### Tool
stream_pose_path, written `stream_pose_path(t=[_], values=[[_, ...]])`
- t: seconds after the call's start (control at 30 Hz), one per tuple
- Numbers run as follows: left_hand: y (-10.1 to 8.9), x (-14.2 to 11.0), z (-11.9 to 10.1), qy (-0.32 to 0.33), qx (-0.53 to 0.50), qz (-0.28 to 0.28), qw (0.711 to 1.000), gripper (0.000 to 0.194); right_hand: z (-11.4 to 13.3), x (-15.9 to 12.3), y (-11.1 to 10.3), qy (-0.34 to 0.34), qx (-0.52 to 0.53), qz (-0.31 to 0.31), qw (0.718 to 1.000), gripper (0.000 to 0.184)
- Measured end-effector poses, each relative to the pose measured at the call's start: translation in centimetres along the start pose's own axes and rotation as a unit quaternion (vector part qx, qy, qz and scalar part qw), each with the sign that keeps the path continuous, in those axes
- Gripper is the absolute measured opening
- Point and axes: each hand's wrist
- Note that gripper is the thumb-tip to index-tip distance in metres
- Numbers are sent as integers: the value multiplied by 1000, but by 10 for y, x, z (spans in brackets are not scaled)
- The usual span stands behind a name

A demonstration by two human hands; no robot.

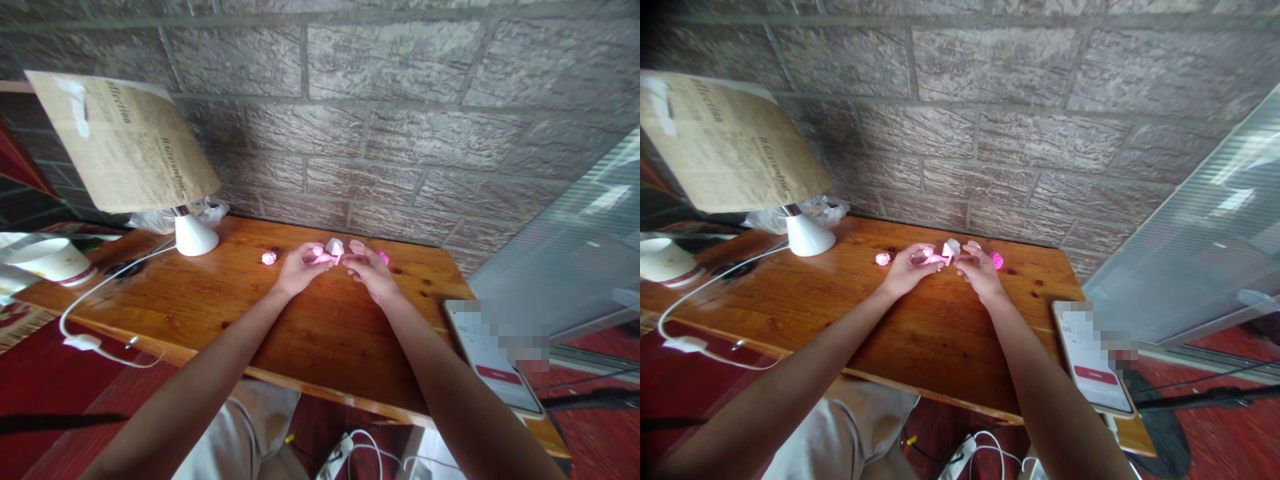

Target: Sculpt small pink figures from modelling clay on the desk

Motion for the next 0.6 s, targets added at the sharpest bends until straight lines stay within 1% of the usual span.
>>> stream_pose_path(t=[0.07,0.17,0.37,0.47,0.6], values=[[-1,1,1,2,3,-5,1000,46,0,1,-1,3,-12,-13,1000,42],[-1,2,3,1,6,-4,1000,47,0,3,-1,8,-25,-28,999,35],[0,2,6,-40,7,24,999,52,3,2,1,23,-28,-51,998,19],[-1,1,6,-53,13,38,998,51,3,3,1,25,-28,-60,998,15],[-2,1,6,-55,22,52,997,54,0,4,1,24,-29,-56,998,14]])
Point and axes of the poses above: each hand's wrist, its own x-axis towards the middle knuckle, its own y-axis out of the palm, z = x × y, and after that the axes turned 8 degrees about -z, right-handed
